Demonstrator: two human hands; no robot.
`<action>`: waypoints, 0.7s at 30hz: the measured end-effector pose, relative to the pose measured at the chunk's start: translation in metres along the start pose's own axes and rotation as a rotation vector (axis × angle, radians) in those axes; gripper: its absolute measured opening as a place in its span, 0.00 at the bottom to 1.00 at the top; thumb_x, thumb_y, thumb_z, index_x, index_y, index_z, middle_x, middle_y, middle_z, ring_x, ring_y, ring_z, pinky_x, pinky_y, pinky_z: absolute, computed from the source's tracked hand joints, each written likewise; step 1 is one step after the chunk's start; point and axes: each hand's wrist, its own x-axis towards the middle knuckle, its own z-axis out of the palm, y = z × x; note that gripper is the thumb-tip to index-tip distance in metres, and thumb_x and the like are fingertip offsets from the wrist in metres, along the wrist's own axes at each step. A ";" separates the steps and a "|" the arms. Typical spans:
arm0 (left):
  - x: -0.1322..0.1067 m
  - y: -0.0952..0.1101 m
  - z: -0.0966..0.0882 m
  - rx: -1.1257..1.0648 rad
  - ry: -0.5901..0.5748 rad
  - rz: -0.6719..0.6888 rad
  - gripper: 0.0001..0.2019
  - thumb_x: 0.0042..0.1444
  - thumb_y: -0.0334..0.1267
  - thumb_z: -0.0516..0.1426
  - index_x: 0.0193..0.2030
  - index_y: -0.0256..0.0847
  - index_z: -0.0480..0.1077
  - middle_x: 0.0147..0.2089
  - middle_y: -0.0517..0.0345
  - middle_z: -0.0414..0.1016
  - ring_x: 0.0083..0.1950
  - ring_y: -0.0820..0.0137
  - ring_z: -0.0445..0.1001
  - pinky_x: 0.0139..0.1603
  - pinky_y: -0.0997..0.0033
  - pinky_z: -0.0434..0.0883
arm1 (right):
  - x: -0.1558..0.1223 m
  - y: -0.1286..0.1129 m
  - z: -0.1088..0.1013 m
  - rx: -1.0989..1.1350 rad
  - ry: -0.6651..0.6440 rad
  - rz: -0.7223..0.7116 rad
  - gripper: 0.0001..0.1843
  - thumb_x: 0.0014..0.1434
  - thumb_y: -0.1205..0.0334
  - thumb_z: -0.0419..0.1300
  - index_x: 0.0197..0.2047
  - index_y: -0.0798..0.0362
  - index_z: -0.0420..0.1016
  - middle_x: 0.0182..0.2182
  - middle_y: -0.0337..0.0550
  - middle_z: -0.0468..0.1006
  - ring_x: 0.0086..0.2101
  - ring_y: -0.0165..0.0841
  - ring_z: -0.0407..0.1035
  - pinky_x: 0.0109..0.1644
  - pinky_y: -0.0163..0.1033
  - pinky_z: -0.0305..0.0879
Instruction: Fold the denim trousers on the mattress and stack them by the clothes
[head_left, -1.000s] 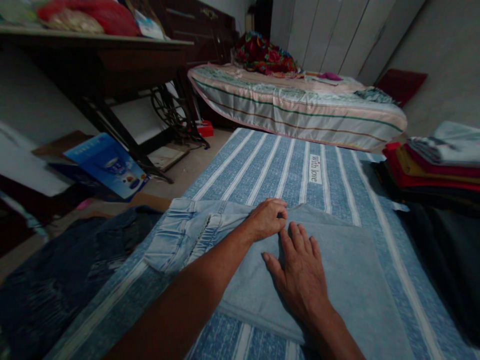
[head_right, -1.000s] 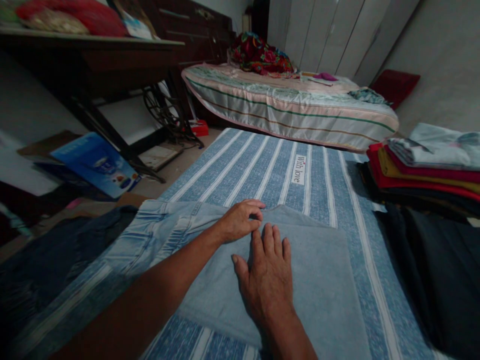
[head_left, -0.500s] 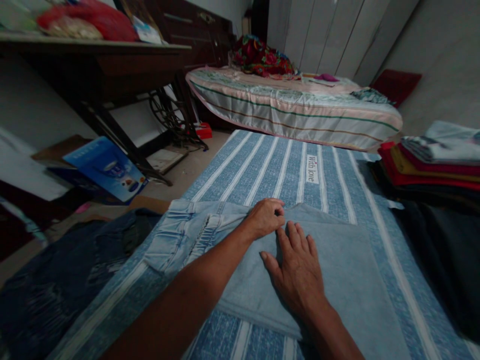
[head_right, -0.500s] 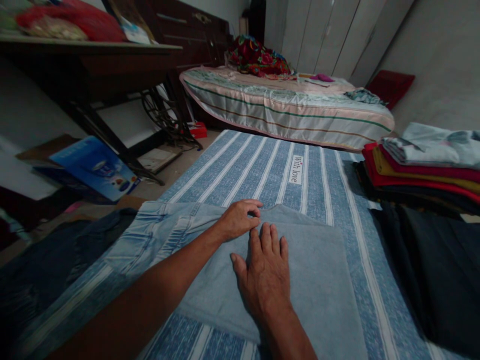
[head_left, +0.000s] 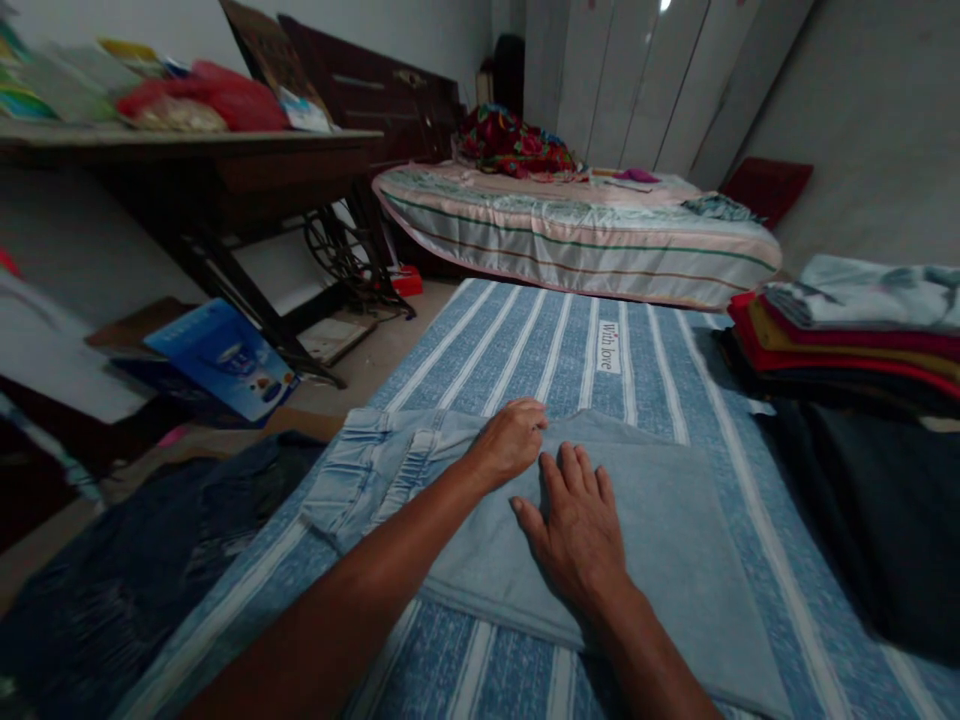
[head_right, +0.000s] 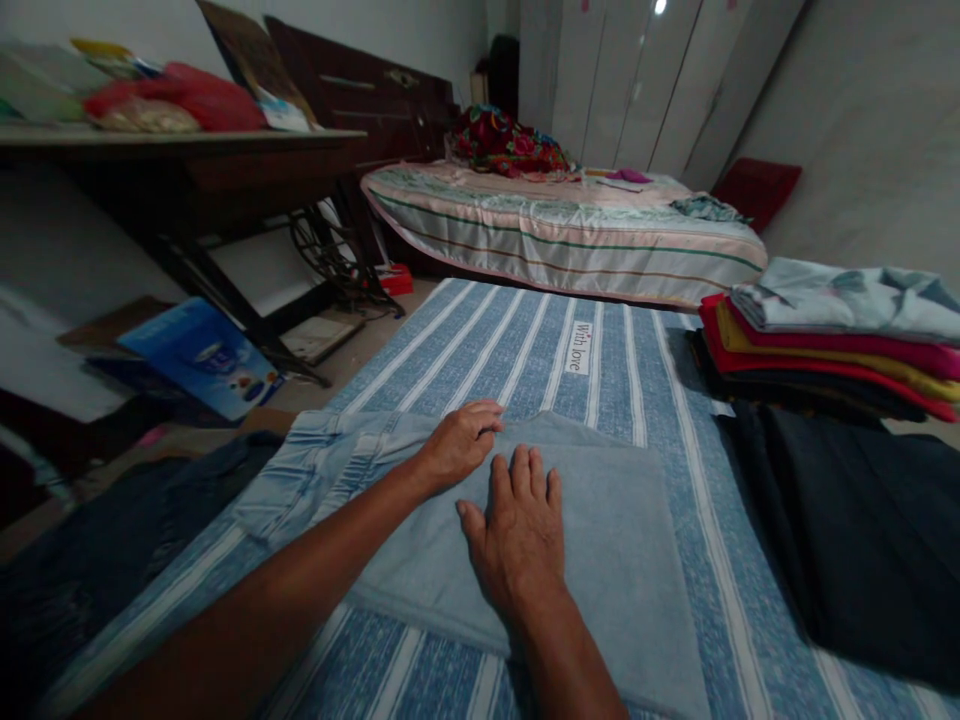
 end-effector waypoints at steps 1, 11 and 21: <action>-0.006 0.003 -0.007 0.062 -0.028 0.014 0.12 0.51 0.26 0.51 0.38 0.36 0.74 0.53 0.47 0.72 0.60 0.65 0.65 0.62 0.64 0.60 | 0.000 0.000 0.000 0.001 0.000 -0.003 0.35 0.61 0.43 0.44 0.64 0.57 0.57 0.65 0.56 0.51 0.64 0.46 0.40 0.64 0.55 0.35; -0.082 -0.008 -0.053 0.549 -0.098 -0.102 0.23 0.58 0.48 0.53 0.56 0.38 0.65 0.65 0.42 0.58 0.69 0.55 0.46 0.66 0.45 0.41 | -0.005 0.001 0.004 -0.030 0.008 -0.029 0.35 0.62 0.43 0.43 0.64 0.58 0.57 0.64 0.57 0.52 0.64 0.47 0.40 0.63 0.56 0.36; -0.086 -0.013 -0.049 0.477 -0.176 -0.166 0.27 0.60 0.52 0.48 0.61 0.38 0.59 0.67 0.44 0.55 0.69 0.57 0.47 0.64 0.42 0.41 | -0.005 0.003 0.008 -0.090 0.022 -0.051 0.35 0.62 0.42 0.43 0.63 0.58 0.58 0.64 0.57 0.53 0.64 0.47 0.42 0.62 0.55 0.40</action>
